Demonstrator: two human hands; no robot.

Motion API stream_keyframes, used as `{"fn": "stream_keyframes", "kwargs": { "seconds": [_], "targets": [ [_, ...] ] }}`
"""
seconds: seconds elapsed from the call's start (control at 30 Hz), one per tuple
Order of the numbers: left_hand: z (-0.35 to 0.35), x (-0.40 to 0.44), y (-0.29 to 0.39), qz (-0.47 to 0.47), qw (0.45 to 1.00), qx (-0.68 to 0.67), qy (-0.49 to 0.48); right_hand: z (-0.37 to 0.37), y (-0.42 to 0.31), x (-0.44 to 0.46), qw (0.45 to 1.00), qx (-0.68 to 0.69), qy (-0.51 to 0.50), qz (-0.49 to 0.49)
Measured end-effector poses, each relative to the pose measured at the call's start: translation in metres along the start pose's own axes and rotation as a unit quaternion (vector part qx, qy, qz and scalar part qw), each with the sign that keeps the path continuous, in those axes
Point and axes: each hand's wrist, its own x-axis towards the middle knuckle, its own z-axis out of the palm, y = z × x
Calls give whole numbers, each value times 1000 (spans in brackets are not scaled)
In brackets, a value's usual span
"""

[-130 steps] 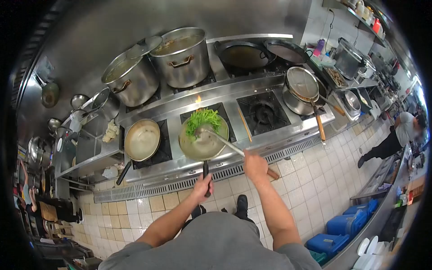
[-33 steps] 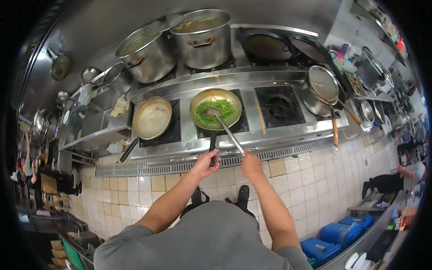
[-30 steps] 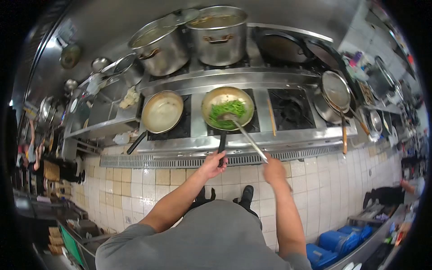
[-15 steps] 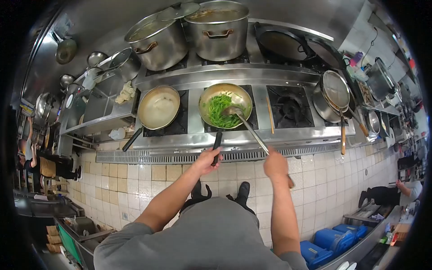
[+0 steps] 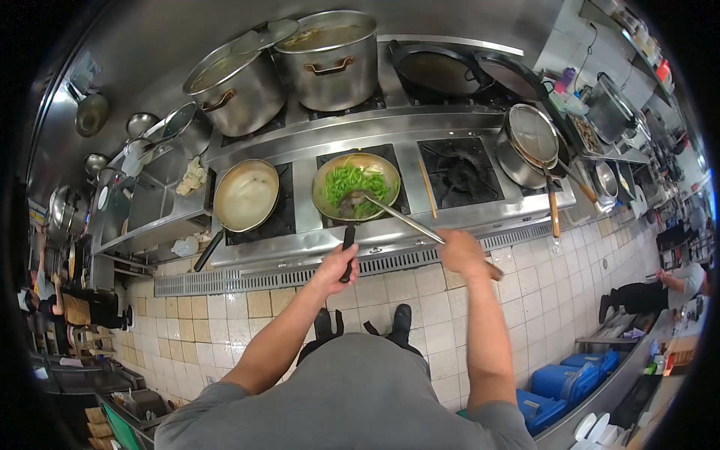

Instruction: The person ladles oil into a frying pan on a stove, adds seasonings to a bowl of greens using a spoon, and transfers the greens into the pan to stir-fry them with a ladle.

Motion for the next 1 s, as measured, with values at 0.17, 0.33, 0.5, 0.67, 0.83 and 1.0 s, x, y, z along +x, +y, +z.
{"fn": "stream_keyframes", "kwargs": {
  "seconds": [0.17,0.33,0.5,0.67,0.83,1.0],
  "targets": [
    [-19,-4,-58,57,997,41,-37,76,-22,-11,995,50,58,58],
    [-8,29,-4,48,998,36,34,87,-11,-46,973,224,49,20],
    [12,-36,-13,-19,999,-13,24,-24,19,-57,988,131,-52,-60],
    [15,-10,6,17,1000,12,-13,-7,10,-15,998,16,-36,-45],
    [-14,-11,-71,60,997,22,-32,56,-27,-2,996,-27,73,46],
    [-19,37,-33,74,996,47,-14,85,-9,-42,979,189,80,18]
  ]
}}
